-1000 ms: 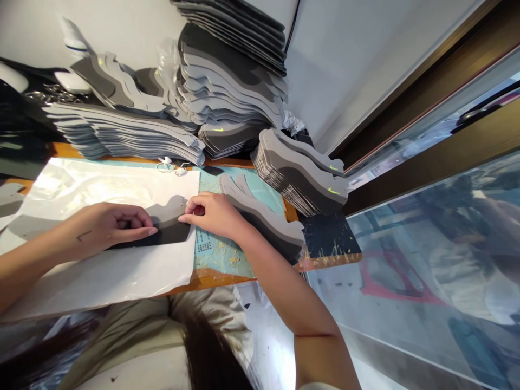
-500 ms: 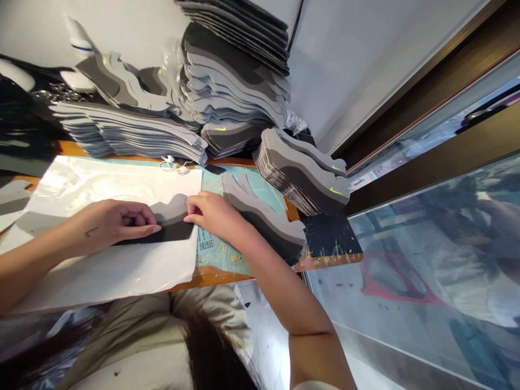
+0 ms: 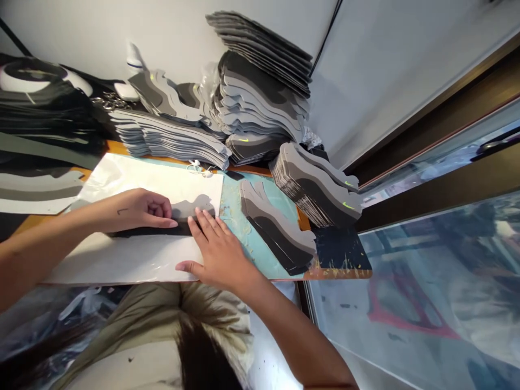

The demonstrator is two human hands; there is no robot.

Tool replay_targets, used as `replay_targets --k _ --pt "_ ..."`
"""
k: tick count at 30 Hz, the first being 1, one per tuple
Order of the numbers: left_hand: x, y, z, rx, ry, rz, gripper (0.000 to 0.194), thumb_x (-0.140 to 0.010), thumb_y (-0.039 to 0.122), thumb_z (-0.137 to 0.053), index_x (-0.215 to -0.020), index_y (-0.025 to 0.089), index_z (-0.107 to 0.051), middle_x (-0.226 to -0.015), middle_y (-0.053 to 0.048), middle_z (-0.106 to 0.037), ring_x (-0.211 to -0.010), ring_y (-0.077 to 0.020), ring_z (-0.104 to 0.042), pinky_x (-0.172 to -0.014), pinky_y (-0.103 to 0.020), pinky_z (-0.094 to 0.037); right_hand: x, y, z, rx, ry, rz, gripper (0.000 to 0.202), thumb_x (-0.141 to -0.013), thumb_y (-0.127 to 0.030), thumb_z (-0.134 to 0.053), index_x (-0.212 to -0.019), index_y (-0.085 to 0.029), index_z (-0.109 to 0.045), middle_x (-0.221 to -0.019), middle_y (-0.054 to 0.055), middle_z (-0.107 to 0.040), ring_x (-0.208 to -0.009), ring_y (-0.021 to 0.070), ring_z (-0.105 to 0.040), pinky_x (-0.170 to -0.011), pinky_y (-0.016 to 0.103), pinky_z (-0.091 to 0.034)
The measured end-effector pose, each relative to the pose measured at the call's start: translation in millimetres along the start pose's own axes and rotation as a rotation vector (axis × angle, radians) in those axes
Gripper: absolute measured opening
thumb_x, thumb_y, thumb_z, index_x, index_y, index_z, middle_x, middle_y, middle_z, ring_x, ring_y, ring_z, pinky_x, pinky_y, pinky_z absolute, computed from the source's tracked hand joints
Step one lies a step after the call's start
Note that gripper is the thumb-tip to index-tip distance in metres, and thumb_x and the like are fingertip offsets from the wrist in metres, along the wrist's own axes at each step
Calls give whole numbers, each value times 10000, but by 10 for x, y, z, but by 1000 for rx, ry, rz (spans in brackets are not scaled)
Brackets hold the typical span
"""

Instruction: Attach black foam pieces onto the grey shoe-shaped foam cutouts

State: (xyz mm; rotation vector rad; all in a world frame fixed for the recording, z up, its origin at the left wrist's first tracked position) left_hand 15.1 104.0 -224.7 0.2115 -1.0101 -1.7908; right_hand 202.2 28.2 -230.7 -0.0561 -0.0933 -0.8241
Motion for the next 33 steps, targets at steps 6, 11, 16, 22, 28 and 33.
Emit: replay_targets --k 6,11,16,22,28,33 --pt "19 -87 46 -77 99 -15 509 -828 658 -683 -873 152 -726 -726 -10 -675 -645 -140 -540 -611 -258 -352 -31 -12 47 45 -61 -28 1057 -959 -803 -596 -1750 -183 -269 -1510 60 191 -1530 244 101 -1355 457 -208" --pt "18 -56 36 -54 93 -43 459 -840 604 -693 -876 148 -728 -723 -6 -670 -660 -138 -562 -640 -255 -384 -32 -5 30 66 -91 -41 1096 -933 -787 -649 -1756 -185 -247 -1508 59 194 -1532 244 101 -1360 452 -201" --pt "19 -16 26 -57 91 -61 443 -823 586 -701 -857 145 -723 -714 -9 -661 -659 -137 -556 -636 -257 -382 -34 -94 79 42 -36 -32 1096 -969 -858 -509 -1734 -99 -311 -1518 95 150 -1531 259 119 -1375 444 -177" --pt "37 30 40 -47 89 -54 339 -834 470 -677 -864 135 -719 -713 -11 -653 -662 -132 -547 -644 -253 -389 -76 -364 64 25 -27 -16 1090 -1008 -850 -419 -1743 -59 -269 -1521 84 145 -1532 233 146 -1386 396 -215" --pt "204 -98 165 -56 13 -52 412 -820 548 -712 -926 149 -725 -801 -33 -701 -703 -149 -600 -644 -250 -425 -97 -369 -17 25 -53 -34 1053 -1012 -818 -468 -1745 -87 -273 -1519 66 159 -1531 232 153 -1374 417 -223" --pt "343 -305 191 83 73 48 525 -798 658 -669 -916 152 -750 -741 -73 -686 -646 -169 -592 -576 -264 -406 -92 -369 -43 37 -11 -44 1100 -981 -870 -461 -1733 -83 -309 -1521 78 149 -1531 247 132 -1359 431 -242"
Point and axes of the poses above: each hand's wrist, its own x-axis away from the middle knuckle, its own z-axis out of the back of the hand, y = z × x, the point moved 6 cm from there along -x, towards the middle knuckle
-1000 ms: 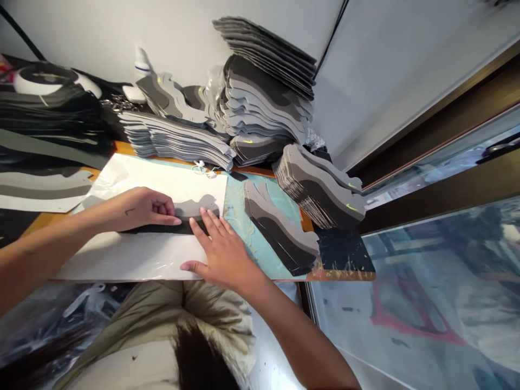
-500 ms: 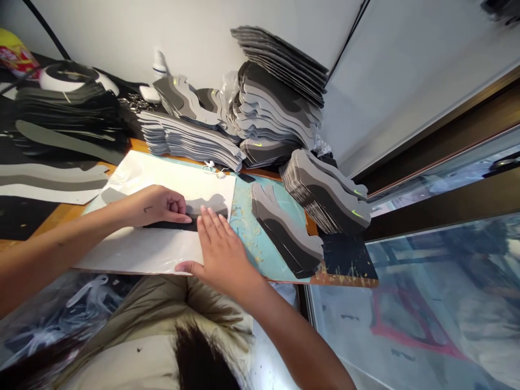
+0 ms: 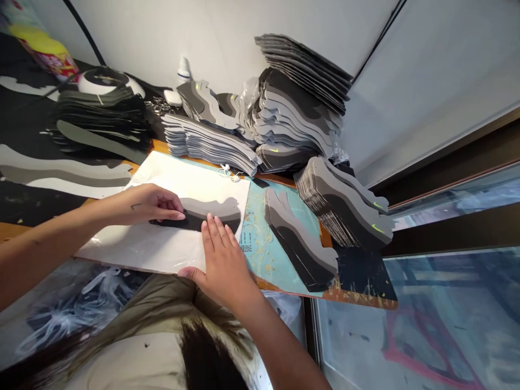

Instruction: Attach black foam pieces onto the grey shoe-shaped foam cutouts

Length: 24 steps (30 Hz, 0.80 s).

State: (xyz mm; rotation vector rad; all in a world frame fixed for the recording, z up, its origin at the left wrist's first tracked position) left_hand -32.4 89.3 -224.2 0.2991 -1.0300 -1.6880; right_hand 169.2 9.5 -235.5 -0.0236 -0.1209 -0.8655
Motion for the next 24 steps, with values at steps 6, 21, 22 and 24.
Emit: replay_targets --k 6,21,22,24 --pt "68 18 -3 19 146 3 513 -751 633 -699 -863 138 -775 -659 -61 -657 -606 -151 -528 -536 -261 -327 -3 -2 -17 71 44 8 1096 -970 -884 -480 -1713 -88 -357 -1526 65 140 -1532 241 100 -1336 422 -288" --pt "87 4 -18 71 209 -23 468 -712 594 -756 -849 147 -769 -736 -48 -702 -653 -150 -569 -593 -247 -384 13 15 -56 29 70 14 1112 -997 -930 -314 -1714 -81 -352 -1535 76 102 -1535 231 114 -1341 421 -267" --pt "82 5 -16 68 204 -25 470 -710 596 -755 -845 146 -766 -725 -48 -697 -643 -150 -567 -590 -249 -386 13 14 -52 34 69 13 1111 -995 -930 -328 -1713 -82 -355 -1535 74 106 -1535 231 112 -1340 418 -271" --pt "77 14 -14 53 200 -39 462 -717 588 -746 -836 142 -761 -702 -46 -685 -619 -147 -558 -584 -252 -387 11 9 -42 52 65 10 1109 -987 -928 -366 -1709 -87 -364 -1533 69 114 -1536 229 107 -1339 410 -280"
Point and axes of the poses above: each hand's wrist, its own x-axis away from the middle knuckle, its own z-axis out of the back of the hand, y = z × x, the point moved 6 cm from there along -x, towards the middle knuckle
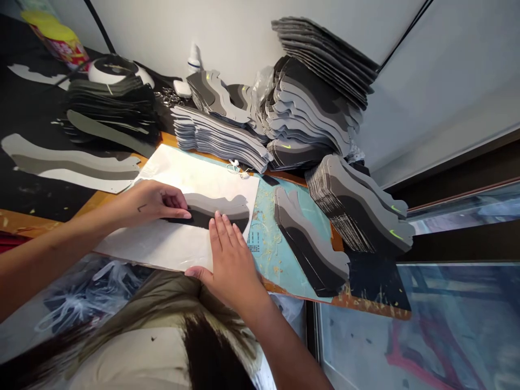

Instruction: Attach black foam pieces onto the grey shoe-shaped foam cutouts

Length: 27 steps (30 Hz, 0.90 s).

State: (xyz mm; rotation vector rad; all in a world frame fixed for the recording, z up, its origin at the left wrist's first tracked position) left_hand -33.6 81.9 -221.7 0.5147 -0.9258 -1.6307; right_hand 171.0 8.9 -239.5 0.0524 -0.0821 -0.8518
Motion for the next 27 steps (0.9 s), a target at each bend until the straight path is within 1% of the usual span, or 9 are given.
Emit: replay_targets --k 4,8,12,14,15,18,21,24,27 --pt "20 16 1 -40 33 -43 430 -724 554 -740 -823 136 -759 -682 -45 -674 -608 -142 -564 -591 -247 -401 -6 -5 14 25 -2 0 1114 -966 -926 -430 -1703 -91 -375 -1533 62 120 -1537 222 101 -1336 406 -289" --pt "81 34 -18 -106 87 -127 390 -800 523 -734 -845 137 -755 -695 -38 -662 -637 -134 -585 -628 -233 -426 -5 4 -1 4 24 5 1105 -978 -926 -398 -1692 -82 -392 -1534 65 110 -1538 221 93 -1328 415 -294" --pt "171 120 52 -203 302 -370 389 -897 509 -678 -921 132 -773 -947 -87 -648 -666 -104 -574 -631 -222 -456 -1 -1 -26 -33 36 8 1114 -981 -929 -362 -1693 -72 -385 -1537 72 94 -1537 227 89 -1322 434 -289" --pt "248 147 84 -280 396 -474 343 -986 423 -593 -962 140 -784 -1035 -102 -628 -686 -93 -583 -634 -213 -470 -4 -12 -25 -39 26 6 1138 -958 -936 -400 -1697 -71 -378 -1536 74 96 -1535 233 86 -1321 439 -287" --pt "296 157 73 -327 399 -530 321 -1026 352 -541 -990 147 -786 -1057 -102 -639 -726 -97 -609 -662 -209 -484 -6 -15 -19 -40 17 5 1142 -950 -932 -426 -1698 -70 -377 -1535 73 101 -1533 236 82 -1323 440 -284" --pt "511 160 -65 -486 271 -773 348 -1072 197 -431 -1169 177 -764 -1223 -85 -698 -1089 -151 -666 -960 -233 -498 -19 17 24 -51 -28 20 1064 -995 -851 -480 -1703 -65 -366 -1533 66 116 -1526 240 54 -1324 438 -284" --pt "692 2 -212 -639 102 -821 461 -1092 268 -427 -1537 205 -531 -1522 -48 -548 -1480 -190 -431 -1263 -301 -235 -42 131 110 -116 -51 104 802 -1115 -626 -442 -1698 -80 -377 -1543 59 59 -1522 196 -29 -1314 395 -325" --pt "770 -171 -272 -729 -3 -762 649 -1118 370 -363 -1704 213 -133 -1671 -50 -312 -1580 -189 -236 -1304 -343 -47 -85 359 236 -252 28 115 548 -1157 -357 -358 -1661 -160 -446 -1528 56 -144 -1462 100 -214 -1288 302 -380" --pt "792 -195 -263 -758 -34 -766 712 -1121 440 -330 -1705 208 3 -1687 -58 -264 -1582 -183 -223 -1301 -334 -15 -118 619 290 -348 117 -54 423 -1100 -257 -485 -1500 -228 -619 -1424 42 -335 -1330 78 -348 -1243 279 -406"
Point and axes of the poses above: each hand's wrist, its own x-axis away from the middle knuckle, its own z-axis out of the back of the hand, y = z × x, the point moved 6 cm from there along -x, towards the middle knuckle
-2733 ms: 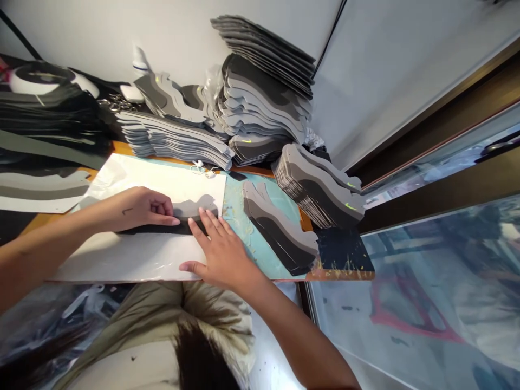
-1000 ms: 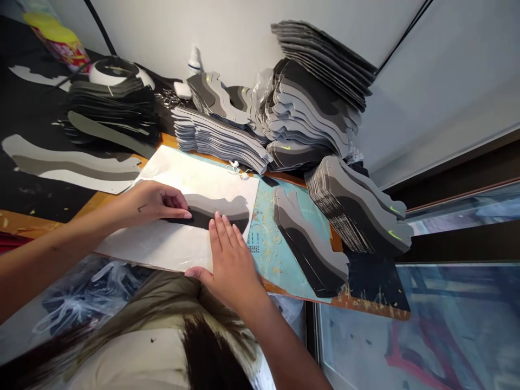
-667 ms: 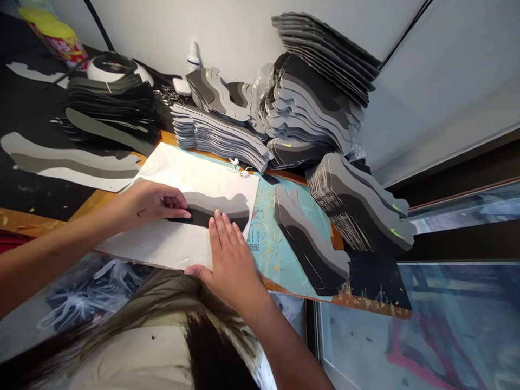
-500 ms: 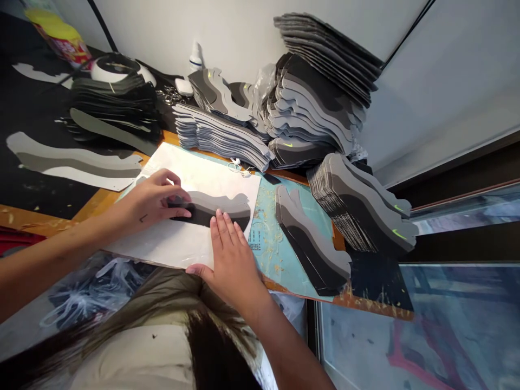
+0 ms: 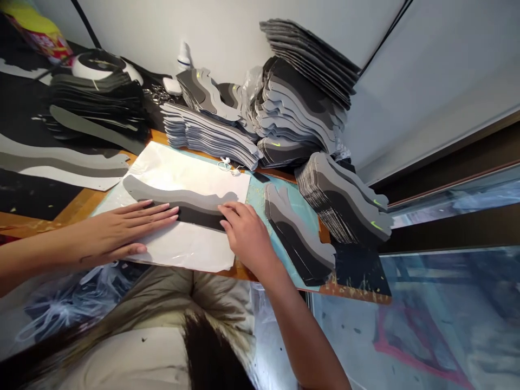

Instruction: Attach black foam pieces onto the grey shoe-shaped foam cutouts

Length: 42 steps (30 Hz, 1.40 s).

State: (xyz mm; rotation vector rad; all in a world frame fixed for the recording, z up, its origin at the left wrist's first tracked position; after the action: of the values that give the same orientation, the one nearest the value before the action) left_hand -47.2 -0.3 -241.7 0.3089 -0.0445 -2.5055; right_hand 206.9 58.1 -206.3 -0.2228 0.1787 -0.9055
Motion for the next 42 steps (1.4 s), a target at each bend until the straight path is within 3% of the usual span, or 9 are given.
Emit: replay_targets --k 3,6,13,16,20,24,29,36,42 --pt "-76 26 86 -5 22 -6 825 -1077 549 -420 -1706 214 -3 -1683 -70 -267 -1580 -218 -233 -1305 -339 -21 -3 83 -21 -14 -18 -111 392 -999 -267 -680 -1390 -250 -693 -1355 45 -391 -1278 86 -371 -1218 273 -413" --pt "-235 109 138 10 30 -55 897 -1048 596 -460 -1707 188 -8 -1702 -88 -203 -1591 -233 -202 -1306 -333 -46 -10 40 -17 -1 -36 -152 398 -978 -273 -717 -1374 -238 -703 -1327 64 -391 -1271 70 -367 -1214 222 -412" --pt "-500 114 -46 63 23 -52 997 -1030 657 -451 -1691 97 43 -1717 -165 -61 -1605 -279 -120 -1299 -349 -82 -194 -77 140 78 -274 -263 380 -946 -275 -769 -1289 -141 -677 -1197 80 -447 -1157 73 -377 -1102 161 -364" --pt "-500 100 -96 73 17 -41 1025 -1019 689 -439 -1689 82 43 -1715 -177 -55 -1605 -299 -115 -1301 -373 -88 -265 -75 163 36 -387 -276 341 -1010 -357 -716 -1273 -145 -677 -1122 61 -482 -1045 31 -372 -927 54 -270" --pt "-495 115 -77 71 30 -39 1029 -1016 712 -417 -1691 82 37 -1717 -173 -58 -1607 -291 -106 -1301 -366 -78 -303 -30 105 -59 -523 -244 306 -1105 -346 -576 -1150 -68 -694 -1046 56 -501 -933 -12 -327 -776 74 -133" --pt "-503 125 -72 64 15 -42 1047 -1009 720 -426 -1689 77 43 -1718 -176 -59 -1610 -279 -96 -1300 -349 -64 -341 21 36 -229 -601 -178 389 -1146 -314 -466 -1048 13 -652 -955 44 -502 -897 -45 -337 -786 33 -170" --pt "-497 107 -82 96 5 -26 1047 -1004 728 -423 -1691 105 63 -1723 -162 -61 -1609 -281 -105 -1304 -361 -83 -369 116 -40 -349 -718 -225 434 -1139 -351 -438 -1071 42 -609 -939 27 -503 -753 -73 -316 -708 56 -196" --pt "-508 106 -49 128 -7 -41 1048 -1005 708 -448 -1689 119 84 -1718 -169 -69 -1606 -285 -122 -1302 -357 -80 -376 97 -41 -320 -756 -221 431 -1123 -338 -433 -994 51 -565 -885 20 -480 -705 -80 -264 -674 76 -162" --pt "-519 116 -54 117 -55 -41 960 -1003 697 -464 -1706 156 -95 -1722 -138 -16 -1605 -311 -103 -1305 -388 -55 -373 69 -3 -217 -710 -257 425 -1113 -350 -491 -992 37 -616 -811 17 -463 -706 -76 -274 -676 110 -115"
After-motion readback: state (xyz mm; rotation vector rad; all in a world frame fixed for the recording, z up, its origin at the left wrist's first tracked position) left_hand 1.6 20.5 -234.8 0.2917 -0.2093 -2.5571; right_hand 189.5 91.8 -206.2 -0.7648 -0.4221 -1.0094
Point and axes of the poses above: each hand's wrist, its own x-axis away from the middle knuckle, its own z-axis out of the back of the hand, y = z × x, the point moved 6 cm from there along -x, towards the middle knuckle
